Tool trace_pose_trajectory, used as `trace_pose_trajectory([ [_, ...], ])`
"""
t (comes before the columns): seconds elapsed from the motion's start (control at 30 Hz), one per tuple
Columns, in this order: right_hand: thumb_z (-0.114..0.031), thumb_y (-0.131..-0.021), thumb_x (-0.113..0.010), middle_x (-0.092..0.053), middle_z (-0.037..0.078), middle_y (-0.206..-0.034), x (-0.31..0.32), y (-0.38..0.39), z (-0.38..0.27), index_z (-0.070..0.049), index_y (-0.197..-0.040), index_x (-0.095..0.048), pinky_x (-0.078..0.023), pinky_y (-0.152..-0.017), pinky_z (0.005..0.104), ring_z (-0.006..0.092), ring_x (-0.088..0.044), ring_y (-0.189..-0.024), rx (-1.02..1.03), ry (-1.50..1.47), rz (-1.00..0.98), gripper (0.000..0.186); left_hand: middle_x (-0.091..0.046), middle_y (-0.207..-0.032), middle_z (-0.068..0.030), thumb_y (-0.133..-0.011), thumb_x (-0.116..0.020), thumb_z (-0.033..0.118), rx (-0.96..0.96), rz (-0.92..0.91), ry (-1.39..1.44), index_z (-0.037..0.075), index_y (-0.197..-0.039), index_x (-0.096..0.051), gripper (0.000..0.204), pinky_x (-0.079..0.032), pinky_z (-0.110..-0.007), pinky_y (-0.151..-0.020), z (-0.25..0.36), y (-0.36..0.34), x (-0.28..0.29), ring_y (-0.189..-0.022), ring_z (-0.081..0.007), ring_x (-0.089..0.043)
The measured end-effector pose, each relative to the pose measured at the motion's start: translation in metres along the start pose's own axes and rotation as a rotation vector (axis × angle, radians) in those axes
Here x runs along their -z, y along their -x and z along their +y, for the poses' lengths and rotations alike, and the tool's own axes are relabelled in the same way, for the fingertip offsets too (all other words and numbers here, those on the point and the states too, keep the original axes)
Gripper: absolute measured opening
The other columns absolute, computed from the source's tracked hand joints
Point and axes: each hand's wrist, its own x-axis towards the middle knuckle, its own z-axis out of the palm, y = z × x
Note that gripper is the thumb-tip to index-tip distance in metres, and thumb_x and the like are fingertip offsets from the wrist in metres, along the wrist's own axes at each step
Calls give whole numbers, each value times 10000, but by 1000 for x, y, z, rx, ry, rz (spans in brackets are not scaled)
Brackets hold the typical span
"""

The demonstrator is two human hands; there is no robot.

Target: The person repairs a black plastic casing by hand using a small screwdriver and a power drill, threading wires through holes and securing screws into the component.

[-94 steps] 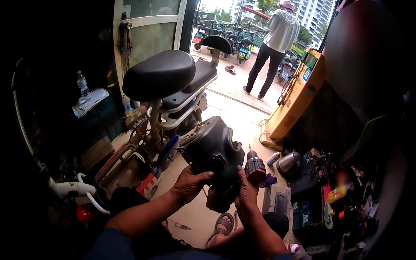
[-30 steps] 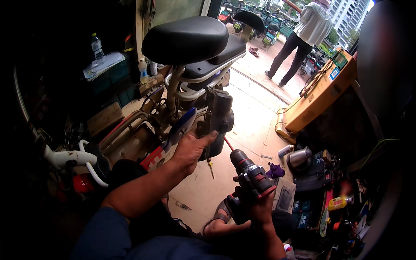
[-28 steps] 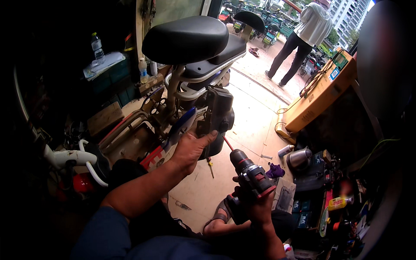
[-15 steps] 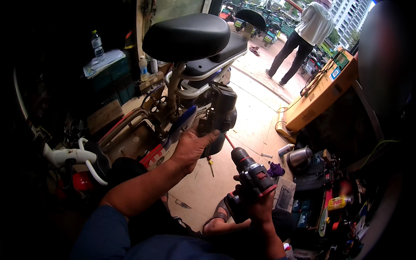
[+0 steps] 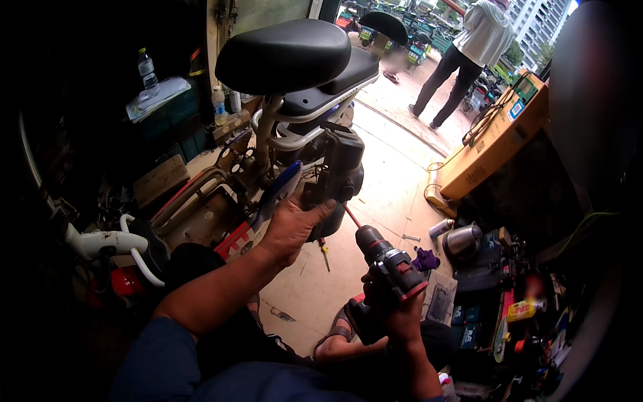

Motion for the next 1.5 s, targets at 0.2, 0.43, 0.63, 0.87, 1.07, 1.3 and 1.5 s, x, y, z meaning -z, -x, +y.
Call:
trace_pose_trajectory([
  [0.2,18,-794,-799,-743,50,-958,-1,-1,-7,5,-1120,-723,-561,-714,302,128,-693,-813,49,58,43,334,-752,-1184,-61,-946,-755,5,10,-25,-40,78,-1260,-680,331,-554,-339,-995,-5,-1,7,-1097,-152,-696],
  [0.43,38,-837,-803,-712,50,-970,2,4,-14,-8,-1120,-704,-560,-725,295,133,-688,-847,-25,53,2,303,-759,-1170,-72,-936,-762,3,-27,-67,-71,56,-1246,-691,322,-569,-337,-963,-4,-1,9,-1054,-157,-711],
  [0.63,-52,-802,-795,-722,49,-808,1,3,-5,-32,-986,-740,-556,-648,329,144,-695,-706,-21,117,46,193,-759,-1155,-69,-940,-762,16,-22,-63,-78,55,-1237,-695,307,-573,-333,-947,-1,1,5,-1030,-157,-710],
  [0.87,-66,-805,-792,-729,68,-806,1,2,-7,-31,-973,-739,-559,-651,334,164,-708,-706,15,156,38,180,-759,-1142,-64,-948,-758,27,-4,-69,-40,51,-1212,-697,273,-578,-328,-937,1,2,6,-1013,-160,-713],
  [1.07,-85,-823,-805,-733,75,-796,3,1,-3,-24,-983,-741,-561,-648,334,168,-714,-696,41,195,21,183,-764,-1120,-65,-949,-758,31,15,-60,-55,45,-1194,-699,252,-578,-330,-936,0,0,8,-1011,-162,-714],
  [1.3,28,-833,-793,-729,60,-931,6,4,-1,-3,-1102,-716,-561,-716,303,146,-703,-815,-7,172,-36,281,-763,-1142,-67,-939,-762,18,13,-84,-64,55,-1200,-707,270,-567,-339,-963,-1,-1,11,-1028,-161,-711],
  [1.5,-1,-847,-795,-731,67,-911,8,1,-1,-5,-1094,-719,-559,-704,305,146,-703,-800,62,264,-59,258,-760,-1161,-68,-915,-782,7,0,-66,-73,50,-1215,-709,312,-562,-332,-978,-3,-3,9,-1051,-157,-712],
])
